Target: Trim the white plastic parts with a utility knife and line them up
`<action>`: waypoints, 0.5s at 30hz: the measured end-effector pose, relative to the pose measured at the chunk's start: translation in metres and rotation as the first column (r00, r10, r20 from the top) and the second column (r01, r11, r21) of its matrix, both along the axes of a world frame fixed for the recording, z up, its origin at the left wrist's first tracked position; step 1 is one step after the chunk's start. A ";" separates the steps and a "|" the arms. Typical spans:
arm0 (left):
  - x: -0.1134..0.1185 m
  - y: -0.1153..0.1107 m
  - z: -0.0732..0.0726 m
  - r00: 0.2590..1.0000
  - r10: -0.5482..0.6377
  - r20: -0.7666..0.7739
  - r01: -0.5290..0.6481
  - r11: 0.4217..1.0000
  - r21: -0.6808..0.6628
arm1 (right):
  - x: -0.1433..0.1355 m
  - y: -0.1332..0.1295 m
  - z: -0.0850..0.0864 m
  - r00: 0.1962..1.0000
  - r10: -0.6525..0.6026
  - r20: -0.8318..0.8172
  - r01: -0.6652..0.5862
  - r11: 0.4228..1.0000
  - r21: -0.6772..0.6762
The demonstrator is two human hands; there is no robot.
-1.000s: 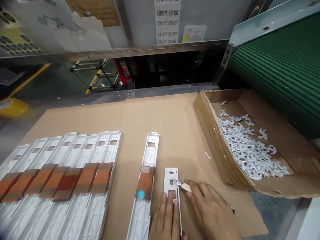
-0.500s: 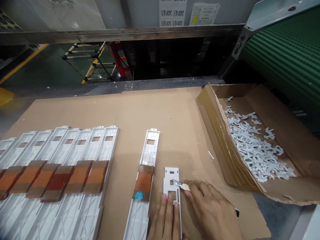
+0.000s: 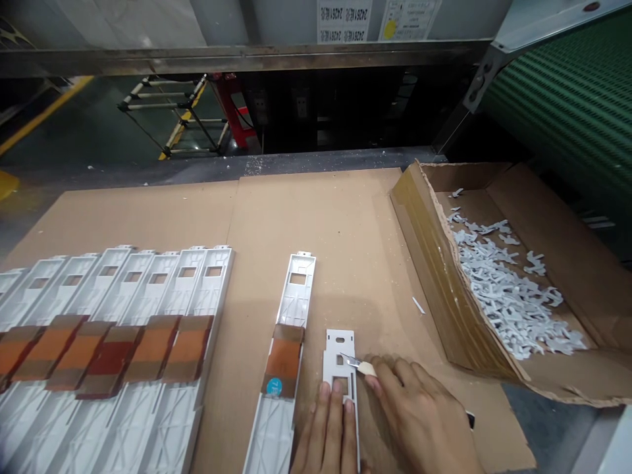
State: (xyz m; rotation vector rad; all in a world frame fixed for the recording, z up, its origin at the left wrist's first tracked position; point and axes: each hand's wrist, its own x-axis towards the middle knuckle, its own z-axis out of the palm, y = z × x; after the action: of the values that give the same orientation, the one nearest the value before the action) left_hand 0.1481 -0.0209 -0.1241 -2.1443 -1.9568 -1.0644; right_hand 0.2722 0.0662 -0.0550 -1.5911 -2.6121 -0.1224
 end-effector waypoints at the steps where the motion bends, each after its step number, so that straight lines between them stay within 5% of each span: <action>1: 0.000 0.000 0.000 1.000 0.002 -0.001 -0.002 1.000 -0.001 | 0.000 0.000 0.000 1.000 0.002 -0.005 -0.002 1.000 0.004; 15: 0.000 0.004 0.004 1.000 0.006 -0.021 -0.006 1.000 0.008 | 0.005 0.042 0.016 0.990 0.137 0.015 -0.130 0.964 -0.232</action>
State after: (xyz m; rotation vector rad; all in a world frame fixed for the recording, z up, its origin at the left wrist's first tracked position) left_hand 0.1483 -0.0166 -0.1205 -2.1351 -1.9463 -1.0427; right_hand 0.2770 0.1078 -0.0392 -1.4788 -2.8367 0.1734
